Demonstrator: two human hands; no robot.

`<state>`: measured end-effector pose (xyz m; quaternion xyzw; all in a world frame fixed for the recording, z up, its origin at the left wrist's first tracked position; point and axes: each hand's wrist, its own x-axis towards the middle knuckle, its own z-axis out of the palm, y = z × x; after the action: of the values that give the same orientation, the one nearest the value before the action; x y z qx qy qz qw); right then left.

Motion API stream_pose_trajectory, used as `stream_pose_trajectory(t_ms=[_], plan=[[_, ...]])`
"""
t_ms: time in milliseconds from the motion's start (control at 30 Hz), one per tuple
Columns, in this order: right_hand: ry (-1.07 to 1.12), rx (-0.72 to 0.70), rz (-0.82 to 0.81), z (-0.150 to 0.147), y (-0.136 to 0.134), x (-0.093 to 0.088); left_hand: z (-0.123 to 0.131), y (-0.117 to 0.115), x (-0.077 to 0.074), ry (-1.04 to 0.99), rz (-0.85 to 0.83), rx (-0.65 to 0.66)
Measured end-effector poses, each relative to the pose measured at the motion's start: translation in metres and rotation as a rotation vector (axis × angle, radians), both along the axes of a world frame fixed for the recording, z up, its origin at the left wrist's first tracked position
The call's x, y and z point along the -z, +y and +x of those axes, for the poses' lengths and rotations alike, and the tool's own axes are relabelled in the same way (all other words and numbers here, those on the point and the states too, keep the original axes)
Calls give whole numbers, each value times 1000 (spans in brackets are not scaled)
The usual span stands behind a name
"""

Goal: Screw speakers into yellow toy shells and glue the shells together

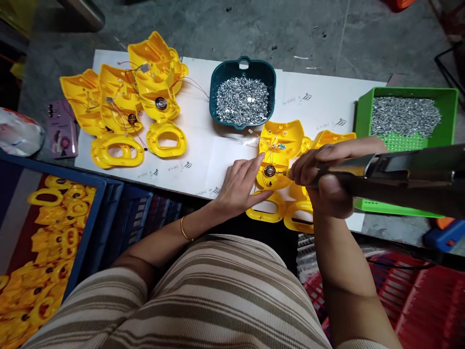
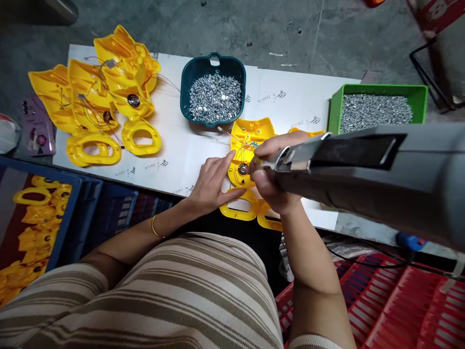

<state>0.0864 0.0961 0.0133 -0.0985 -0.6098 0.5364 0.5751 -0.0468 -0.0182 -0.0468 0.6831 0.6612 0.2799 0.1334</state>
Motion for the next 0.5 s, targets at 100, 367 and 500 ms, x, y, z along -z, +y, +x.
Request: stream_pose_trajectory(t_ms=[100,367,500], plan=[[-45,-47,-9,2,2,1,0,1,2,-7,29,13],[-105,-230,12,-2,3,2,0,4,1,-44,79,55],[-190,-187,-24,8,7,4,2,4,4,-64,94,45]])
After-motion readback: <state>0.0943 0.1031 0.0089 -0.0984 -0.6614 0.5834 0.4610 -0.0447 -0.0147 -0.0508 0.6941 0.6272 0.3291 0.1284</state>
